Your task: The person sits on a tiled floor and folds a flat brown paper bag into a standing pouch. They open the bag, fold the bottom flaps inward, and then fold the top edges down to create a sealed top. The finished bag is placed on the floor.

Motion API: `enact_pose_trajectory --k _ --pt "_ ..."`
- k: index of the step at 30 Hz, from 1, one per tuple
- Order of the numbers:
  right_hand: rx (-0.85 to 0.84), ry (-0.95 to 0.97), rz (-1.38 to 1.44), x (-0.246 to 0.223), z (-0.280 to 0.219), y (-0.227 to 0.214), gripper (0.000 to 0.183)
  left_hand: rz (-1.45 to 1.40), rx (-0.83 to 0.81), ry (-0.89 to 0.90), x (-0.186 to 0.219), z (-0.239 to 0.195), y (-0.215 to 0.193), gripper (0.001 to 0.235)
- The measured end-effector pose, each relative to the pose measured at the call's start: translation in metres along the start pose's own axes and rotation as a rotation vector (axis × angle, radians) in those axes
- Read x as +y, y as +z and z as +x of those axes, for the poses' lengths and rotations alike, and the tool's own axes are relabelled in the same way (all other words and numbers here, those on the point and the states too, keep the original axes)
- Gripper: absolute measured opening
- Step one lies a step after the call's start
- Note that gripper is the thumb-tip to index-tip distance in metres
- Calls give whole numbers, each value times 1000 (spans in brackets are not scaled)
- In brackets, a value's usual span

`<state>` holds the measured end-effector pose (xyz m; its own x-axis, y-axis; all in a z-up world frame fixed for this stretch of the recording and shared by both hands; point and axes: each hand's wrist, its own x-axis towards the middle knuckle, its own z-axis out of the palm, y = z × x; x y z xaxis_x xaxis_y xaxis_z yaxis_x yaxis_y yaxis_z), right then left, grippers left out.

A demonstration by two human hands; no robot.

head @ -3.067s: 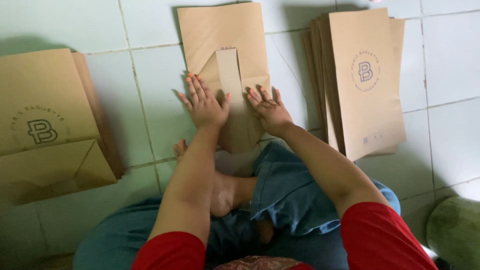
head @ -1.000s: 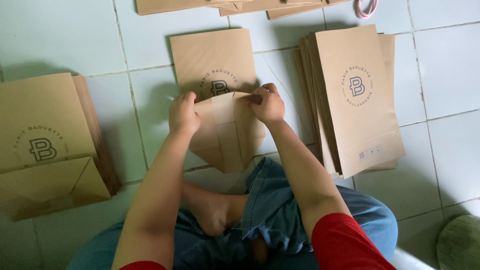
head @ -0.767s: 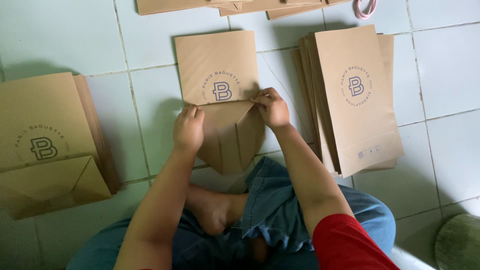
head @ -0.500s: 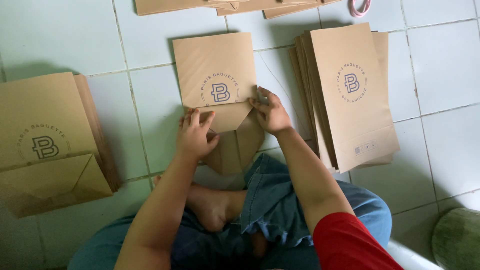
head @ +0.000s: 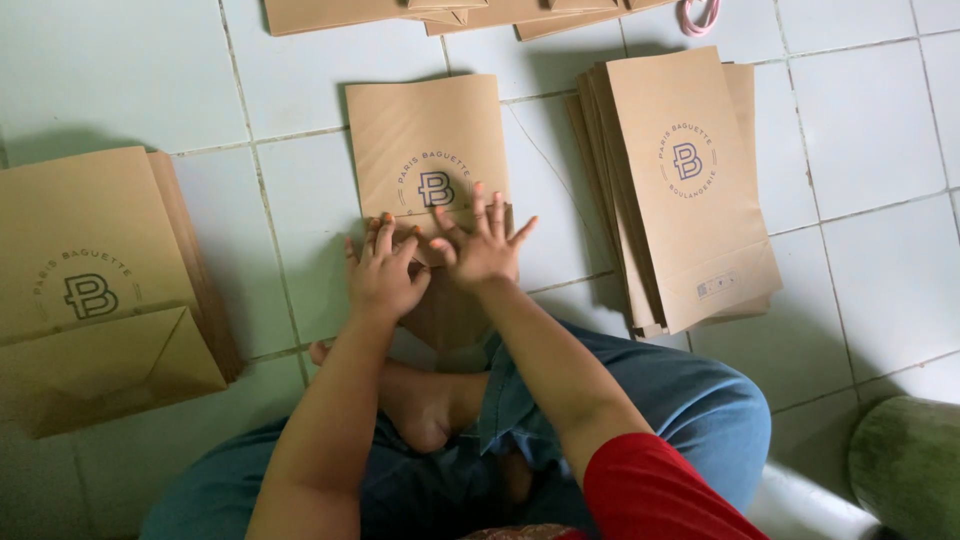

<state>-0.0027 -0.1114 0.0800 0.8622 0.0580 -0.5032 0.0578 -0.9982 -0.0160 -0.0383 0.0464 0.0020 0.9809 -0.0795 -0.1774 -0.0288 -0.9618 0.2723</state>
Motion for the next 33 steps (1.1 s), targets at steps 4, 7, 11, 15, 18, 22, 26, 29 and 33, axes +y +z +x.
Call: enact_pose_trajectory --k 4,7,11,15,18,22,26,29,33 --pt "29 211 90 39 -4 -11 57 -8 -9 -38 0 5 2 51" --pt "29 316 165 44 -8 -14 45 -38 -10 -129 0 13 15 53" --pt "5 323 275 46 -7 -7 51 40 45 -210 1 13 34 82" --pt "-8 324 298 46 -7 -7 58 -33 -129 -359 4 11 26 101" --pt "-4 320 316 48 -6 -2 58 -26 -204 -378 22 -1 -28 101" --pt "-7 301 192 22 -3 -14 63 20 -224 -367 22 6 -25 97" --pt "-13 -139 18 -30 11 11 66 42 -166 -311 11 10 7 89" --pt "-40 -352 -16 -49 24 24 73 83 -157 -287 7 9 -6 81" --pt "-15 -281 -35 -19 31 26 77 25 -225 -337 5 12 -11 96"
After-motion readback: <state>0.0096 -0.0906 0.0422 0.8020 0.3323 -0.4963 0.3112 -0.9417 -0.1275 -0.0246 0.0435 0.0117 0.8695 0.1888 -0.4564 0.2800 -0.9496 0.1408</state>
